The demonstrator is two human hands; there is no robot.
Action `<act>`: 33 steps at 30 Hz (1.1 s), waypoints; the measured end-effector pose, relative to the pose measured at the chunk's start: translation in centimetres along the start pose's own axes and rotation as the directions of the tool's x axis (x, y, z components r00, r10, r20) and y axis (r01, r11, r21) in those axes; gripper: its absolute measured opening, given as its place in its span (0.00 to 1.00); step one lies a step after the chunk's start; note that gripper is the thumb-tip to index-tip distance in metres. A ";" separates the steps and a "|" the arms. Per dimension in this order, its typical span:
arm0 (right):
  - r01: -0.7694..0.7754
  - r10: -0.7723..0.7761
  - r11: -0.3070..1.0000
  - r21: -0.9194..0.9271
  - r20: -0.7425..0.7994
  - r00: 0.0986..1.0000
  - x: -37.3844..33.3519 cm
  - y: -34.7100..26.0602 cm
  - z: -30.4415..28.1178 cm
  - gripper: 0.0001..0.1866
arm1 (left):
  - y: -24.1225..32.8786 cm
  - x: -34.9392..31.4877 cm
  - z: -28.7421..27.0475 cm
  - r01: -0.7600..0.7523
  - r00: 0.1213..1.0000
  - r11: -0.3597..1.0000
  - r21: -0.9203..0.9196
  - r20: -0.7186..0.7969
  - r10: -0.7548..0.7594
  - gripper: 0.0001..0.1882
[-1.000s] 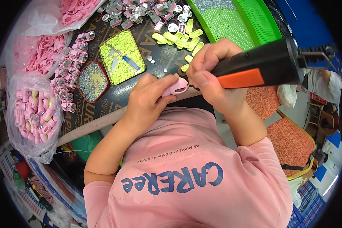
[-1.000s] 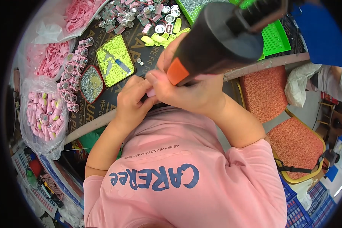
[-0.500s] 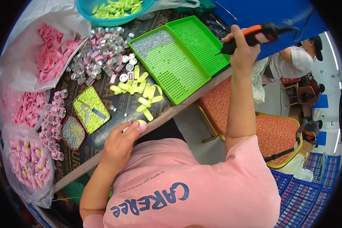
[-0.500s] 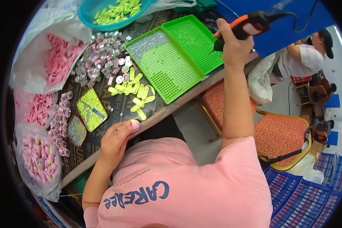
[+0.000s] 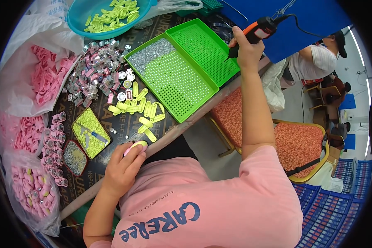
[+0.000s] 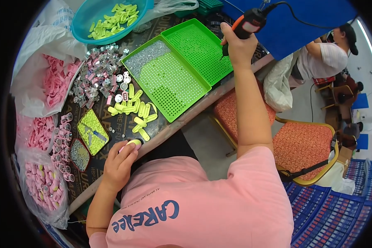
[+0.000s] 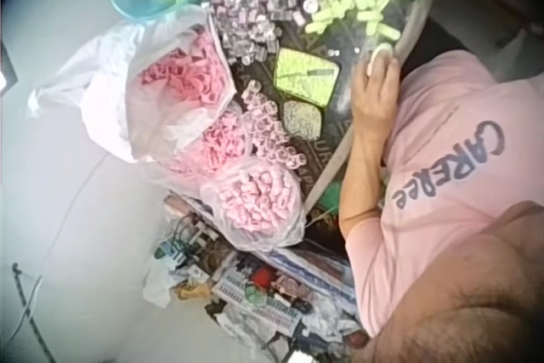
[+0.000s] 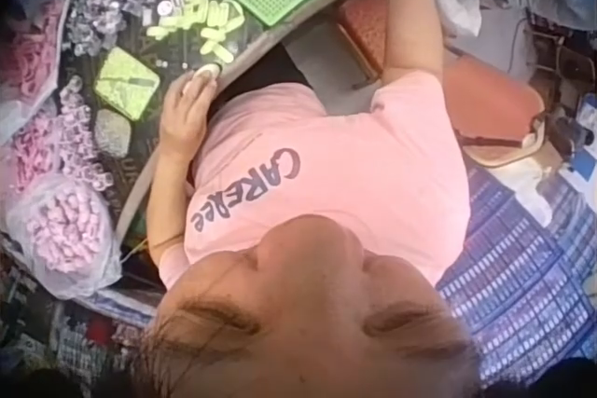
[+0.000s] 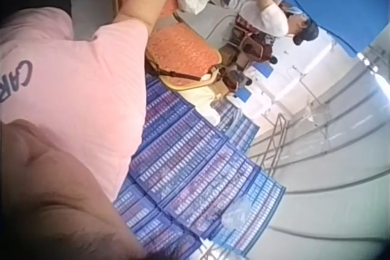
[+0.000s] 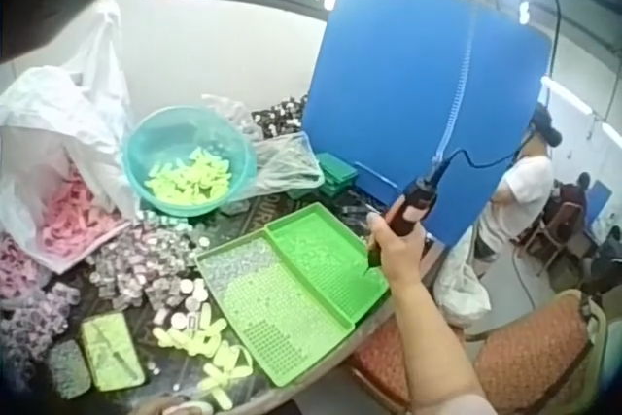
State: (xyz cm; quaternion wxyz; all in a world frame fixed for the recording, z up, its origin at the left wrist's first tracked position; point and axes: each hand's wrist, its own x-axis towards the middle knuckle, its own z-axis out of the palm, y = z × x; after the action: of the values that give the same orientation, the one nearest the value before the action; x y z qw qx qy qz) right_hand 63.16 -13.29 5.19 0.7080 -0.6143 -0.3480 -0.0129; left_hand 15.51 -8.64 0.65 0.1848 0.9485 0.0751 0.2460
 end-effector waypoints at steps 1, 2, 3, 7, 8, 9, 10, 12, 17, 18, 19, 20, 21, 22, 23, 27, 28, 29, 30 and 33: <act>-0.002 0.002 1.000 -0.007 -0.001 1.000 0.0 0.1 0.0 0.14 | 0.0 0.0 0.0 -0.008 1.000 1.000 -0.003 0.010 0.008 0.17; -0.004 0.004 1.000 -0.007 0.000 1.000 0.0 0.4 0.0 0.14 | 0.0 0.0 0.0 -0.016 1.000 1.000 -0.007 0.019 0.016 0.18; -0.004 0.004 1.000 -0.003 0.013 1.000 0.0 0.6 0.2 0.14 | 0.0 0.0 0.0 -0.015 1.000 1.000 -0.006 0.021 0.015 0.18; 0.021 -0.020 0.999 -0.040 0.030 0.999 -0.2 0.4 0.2 0.11 | 0.1 0.1 -0.2 -0.006 0.999 1.000 -0.014 0.045 0.007 0.19; 0.020 -0.019 0.999 -0.040 0.030 0.999 -0.2 0.4 0.2 0.11 | 0.0 0.2 -0.2 -0.007 0.998 1.000 -0.018 0.062 0.008 0.18; 0.023 -0.022 0.998 -0.050 0.028 0.999 -0.2 0.4 0.2 0.11 | 0.0 0.2 -0.2 -0.004 0.998 1.000 -0.017 0.062 0.005 0.18; 0.027 -0.025 0.998 -0.061 0.025 0.999 -0.2 0.4 0.2 0.11 | 0.0 0.2 -0.2 -0.011 0.998 1.000 -0.015 0.059 0.012 0.18; 0.034 -0.032 0.997 -0.065 0.033 0.999 -0.2 0.4 0.1 0.11 | 0.0 0.2 -0.1 -0.017 0.998 1.000 -0.014 0.056 0.018 0.18; 0.030 -0.029 0.998 -0.056 0.026 0.999 -0.3 0.2 0.2 0.11 | 0.1 0.4 -0.1 -0.024 0.999 1.000 -0.015 0.040 0.025 0.17; 0.033 -0.032 0.998 -0.046 0.018 0.999 -0.3 0.4 0.1 0.11 | 0.1 0.4 -0.1 -0.024 0.999 1.000 -0.016 0.040 0.025 0.17; 0.036 -0.036 0.999 -0.036 0.010 0.999 -0.3 0.5 0.0 0.10 | 0.1 0.4 -0.1 -0.027 0.999 1.000 -0.004 0.037 0.027 0.17; 0.037 -0.037 0.999 -0.037 0.010 0.999 -0.3 0.6 -0.1 0.10 | 0.1 0.4 0.0 -0.030 0.999 1.000 0.008 0.034 0.030 0.17; 0.037 -0.037 0.999 -0.038 0.001 0.999 -0.2 0.6 0.0 0.10 | 0.2 0.3 0.0 -0.030 0.999 1.000 0.008 0.034 0.030 0.17; 0.037 -0.038 0.999 -0.039 -0.008 0.999 -0.2 0.6 0.1 0.10 | 0.2 0.3 0.1 -0.030 0.999 0.999 0.012 0.025 0.030 0.16; 0.037 -0.038 0.999 -0.039 -0.008 0.999 -0.3 0.6 0.0 0.10 | 0.2 0.3 0.1 -0.030 0.999 0.999 0.017 0.017 0.029 0.16; 0.045 -0.044 0.998 -0.041 0.011 0.999 -0.5 0.6 0.1 0.10 | 0.1 0.3 0.0 -0.027 0.999 1.000 0.012 0.023 0.027 0.16; 0.045 -0.045 0.998 -0.047 0.011 0.999 -0.5 0.6 0.2 0.11 | 0.1 0.2 0.0 -0.030 0.999 0.999 0.009 0.021 0.030 0.16; 0.043 -0.043 0.998 -0.046 0.013 0.999 -0.6 0.5 0.3 0.11 | 0.1 0.2 0.0 -0.033 0.999 0.999 0.006 0.020 0.033 0.16; 0.047 -0.047 0.999 -0.014 0.003 0.999 -0.6 0.3 0.5 0.11 | 0.0 0.1 0.0 -0.028 0.999 1.000 0.008 0.018 0.028 0.16; 0.055 -0.053 0.995 0.083 -0.038 0.998 -0.2 -0.3 0.3 0.13 | -0.1 -0.1 0.0 -0.049 0.998 0.998 0.029 0.028 0.048 0.15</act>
State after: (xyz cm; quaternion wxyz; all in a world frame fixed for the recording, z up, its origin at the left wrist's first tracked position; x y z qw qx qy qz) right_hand 62.76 -13.22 5.30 0.7388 -0.5739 -0.3521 -0.0282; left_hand 15.47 -8.57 0.55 0.1655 0.9559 0.0533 0.2365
